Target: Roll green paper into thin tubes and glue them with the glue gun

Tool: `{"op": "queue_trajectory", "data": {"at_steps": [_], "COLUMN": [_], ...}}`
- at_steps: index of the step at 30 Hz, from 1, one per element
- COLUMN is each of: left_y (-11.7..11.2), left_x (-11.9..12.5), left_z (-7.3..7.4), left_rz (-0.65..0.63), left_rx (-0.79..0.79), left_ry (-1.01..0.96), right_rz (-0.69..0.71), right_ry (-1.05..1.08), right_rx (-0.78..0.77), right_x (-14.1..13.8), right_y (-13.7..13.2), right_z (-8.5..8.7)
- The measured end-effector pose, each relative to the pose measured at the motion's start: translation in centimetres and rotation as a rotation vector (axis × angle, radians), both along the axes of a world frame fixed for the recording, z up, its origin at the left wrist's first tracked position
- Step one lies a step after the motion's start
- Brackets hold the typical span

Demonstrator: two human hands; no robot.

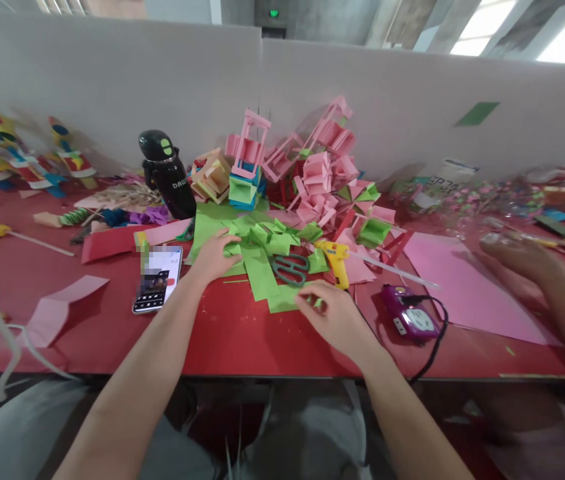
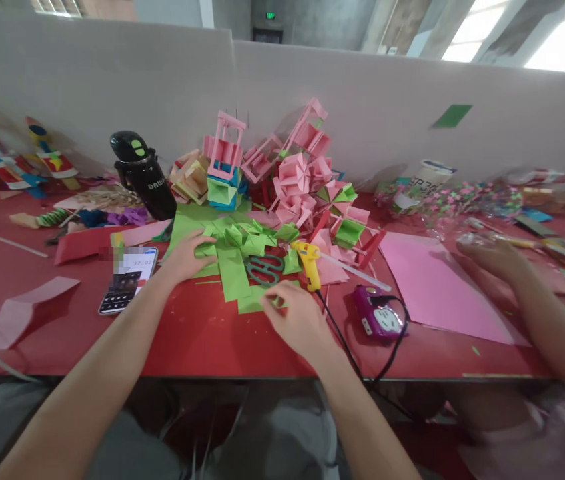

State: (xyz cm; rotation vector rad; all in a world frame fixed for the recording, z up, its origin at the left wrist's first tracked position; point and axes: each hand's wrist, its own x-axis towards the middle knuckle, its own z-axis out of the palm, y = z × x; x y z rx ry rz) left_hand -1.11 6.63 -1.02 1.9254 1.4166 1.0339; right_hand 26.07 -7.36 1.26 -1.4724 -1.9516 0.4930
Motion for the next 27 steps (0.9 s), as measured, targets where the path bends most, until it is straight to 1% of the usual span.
{"op": "queue_trajectory", "data": {"at_steps": [2, 4, 5, 7, 10, 13, 15, 17, 20, 22, 24, 25, 27], "left_y": [0.2, 0.2, 0.2, 0.0, -0.2, -0.2, -0.2, -0.2, 0.2, 0.9, 1.7, 2.0, 2.1], "left_x": [-0.1, -0.1, -0.2, -0.3, -0.7, -1.3, -1.6, -1.7, -1.5, -1.2, -0.8, -0.6, 0.2], "left_z": [0.0, -0.1, -0.1, -0.1, -0.2, -0.4, -0.7, -1.1, -1.5, -1.5, -1.2, -0.9, -0.1], "left_rz": [-0.017, -0.040, -0.047, -0.041, -0.005, 0.008, 0.006, -0.003, 0.028, 0.075, 0.134, 0.205, 0.316], "left_rx": [0.017, 0.033, 0.042, 0.060, 0.094, 0.100, 0.085, 0.055, 0.032, 0.092, 0.207, 0.274, 0.336], "left_ry": [-0.008, 0.022, 0.047, 0.095, 0.115, 0.087, 0.047, 0.029, 0.111, 0.166, 0.169, 0.155, 0.143], "right_rz": [-0.251, -0.438, -0.484, -0.485, -0.512, -0.484, -0.450, -0.387, -0.308, -0.222, -0.091, -0.036, 0.026], "right_ry": [-0.001, -0.056, -0.082, -0.152, -0.237, -0.238, -0.218, -0.203, -0.204, -0.193, -0.193, -0.212, -0.285], "right_rx": [0.115, 0.183, 0.189, 0.175, 0.095, 0.050, 0.048, 0.021, -0.004, 0.001, 0.009, 0.015, 0.033], "right_x": [2.3, 4.3, 5.0, 5.6, 5.0, 3.8, 3.1, 2.5, 1.7, 1.0, 0.3, -0.1, -0.7], "right_y": [-1.1, -1.2, -1.0, -0.3, 0.7, 0.8, 0.4, 0.0, 0.0, 0.3, 0.7, 0.9, 1.0], "right_z": [-1.2, -2.0, -2.1, -1.8, -0.9, -0.5, -0.7, -1.1, -1.5, -1.6, -1.5, -1.4, -1.4]}}
